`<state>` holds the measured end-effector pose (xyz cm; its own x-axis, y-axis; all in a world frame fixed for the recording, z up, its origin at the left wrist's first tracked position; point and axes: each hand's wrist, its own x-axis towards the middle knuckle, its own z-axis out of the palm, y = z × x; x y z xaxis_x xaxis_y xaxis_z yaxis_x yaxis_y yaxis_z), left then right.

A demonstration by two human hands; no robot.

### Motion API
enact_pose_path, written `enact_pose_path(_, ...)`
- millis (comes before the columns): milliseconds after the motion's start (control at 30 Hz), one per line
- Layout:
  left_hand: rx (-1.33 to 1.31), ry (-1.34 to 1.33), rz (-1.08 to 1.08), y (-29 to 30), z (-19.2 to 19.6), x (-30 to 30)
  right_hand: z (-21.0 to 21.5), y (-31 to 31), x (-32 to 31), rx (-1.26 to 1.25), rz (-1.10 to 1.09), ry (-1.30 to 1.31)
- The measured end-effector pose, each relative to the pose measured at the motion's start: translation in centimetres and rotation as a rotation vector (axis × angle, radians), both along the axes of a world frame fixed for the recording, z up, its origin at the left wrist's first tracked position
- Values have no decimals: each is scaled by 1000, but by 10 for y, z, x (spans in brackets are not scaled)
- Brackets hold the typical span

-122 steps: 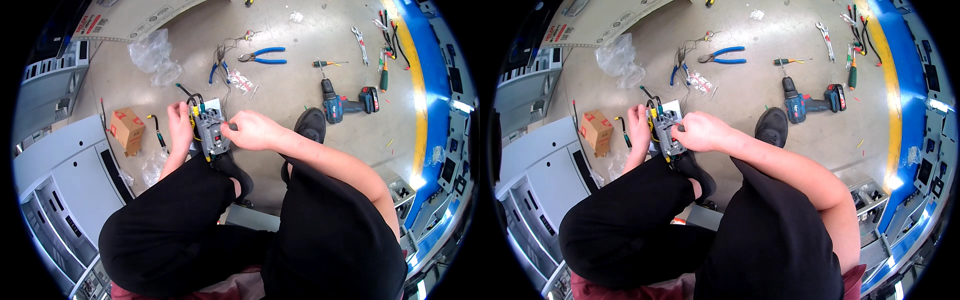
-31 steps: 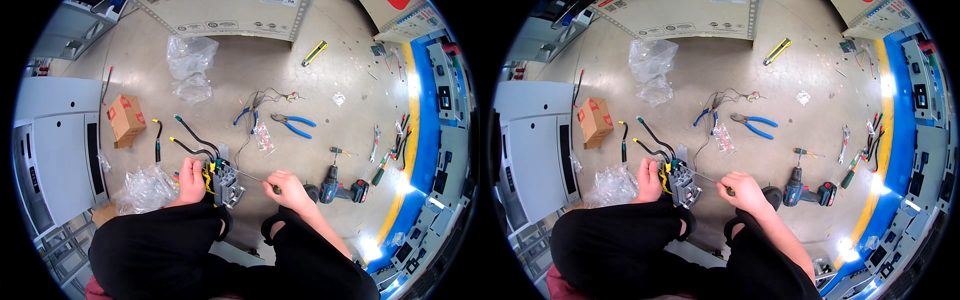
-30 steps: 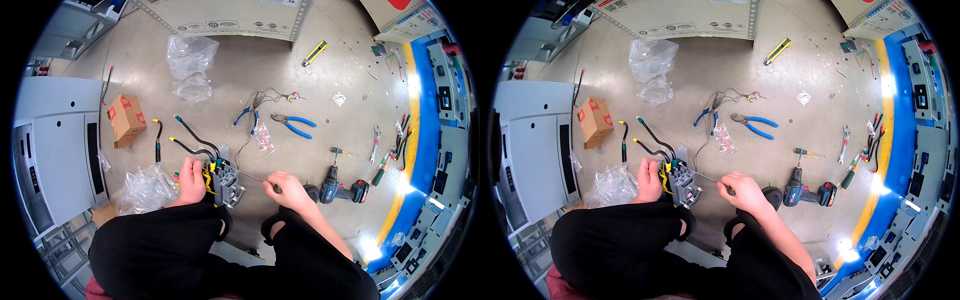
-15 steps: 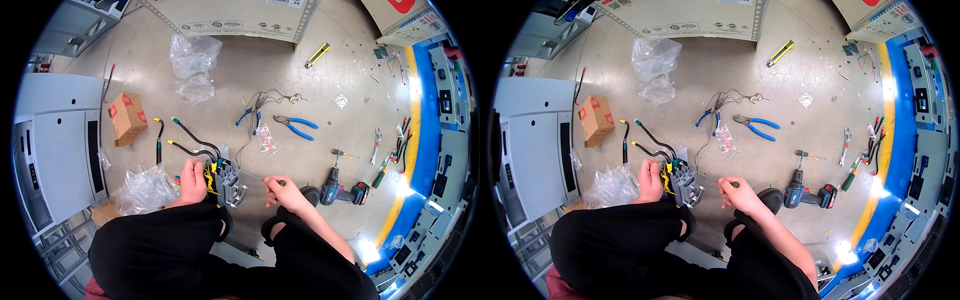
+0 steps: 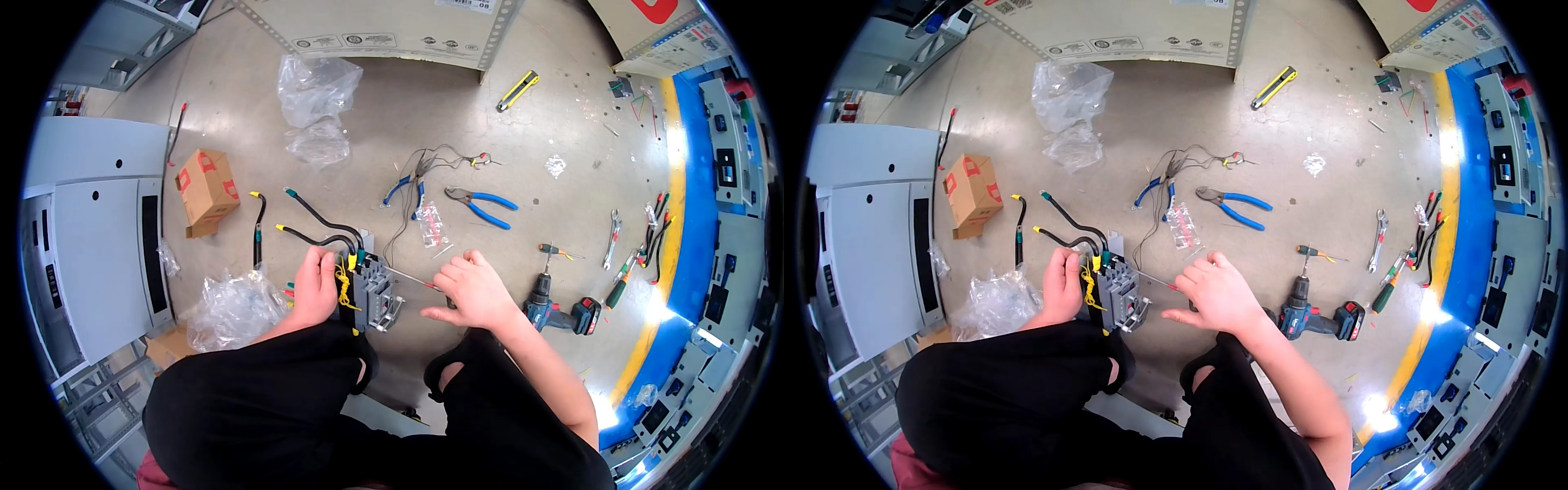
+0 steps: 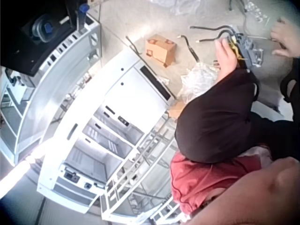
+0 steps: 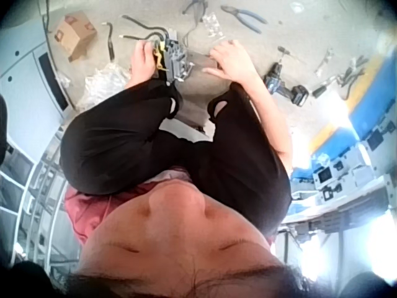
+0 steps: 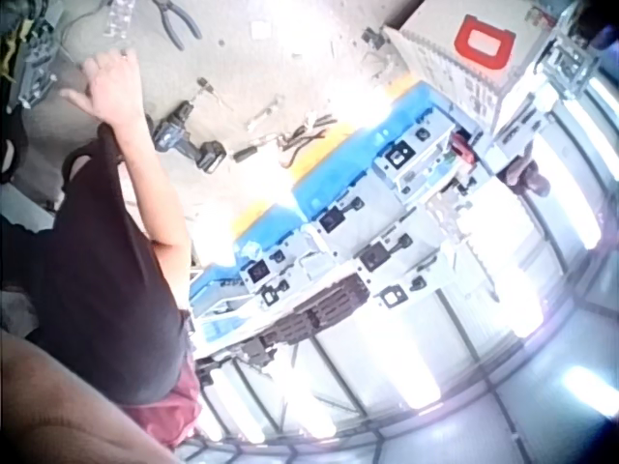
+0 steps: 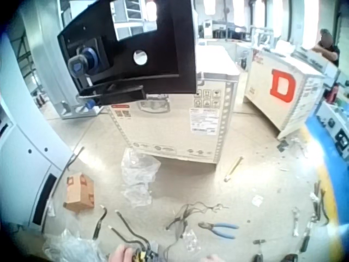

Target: The person sits on the floor and uses a screwdriver to connect multiple colored wires to a metal electrical component. They then lift the component and place it into a larger metal enclosure.

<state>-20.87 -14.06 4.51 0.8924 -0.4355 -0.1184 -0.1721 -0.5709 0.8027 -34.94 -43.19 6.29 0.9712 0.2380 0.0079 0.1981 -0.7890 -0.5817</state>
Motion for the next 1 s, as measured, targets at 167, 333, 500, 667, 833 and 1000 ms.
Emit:
enact_pose_path(167, 103, 86, -64, -30, -2, 19, -6, -5, -1, 118, -90, 245)
enact_pose_path(333, 176, 27, -134, -55, -13, 19, -38, -8, 6, -134, -148, 312)
enact_pose_path(500, 327, -182, -304, -75, -10, 0, -52, 0, -1, -432, -226, 140)
enact_pose_path(667, 311, -741, -628, -97, 14, -2, -75, 11, -11, -545, -356, 86)
enact_pose_path(833, 339, -593, -1010, -134, -3, 0, -78, 28, -7, -600, -419, 49)
enact_pose_path(1000, 581, -338, -1186, -150, -47, 4, -69, 34, 0, -696, -422, 91)
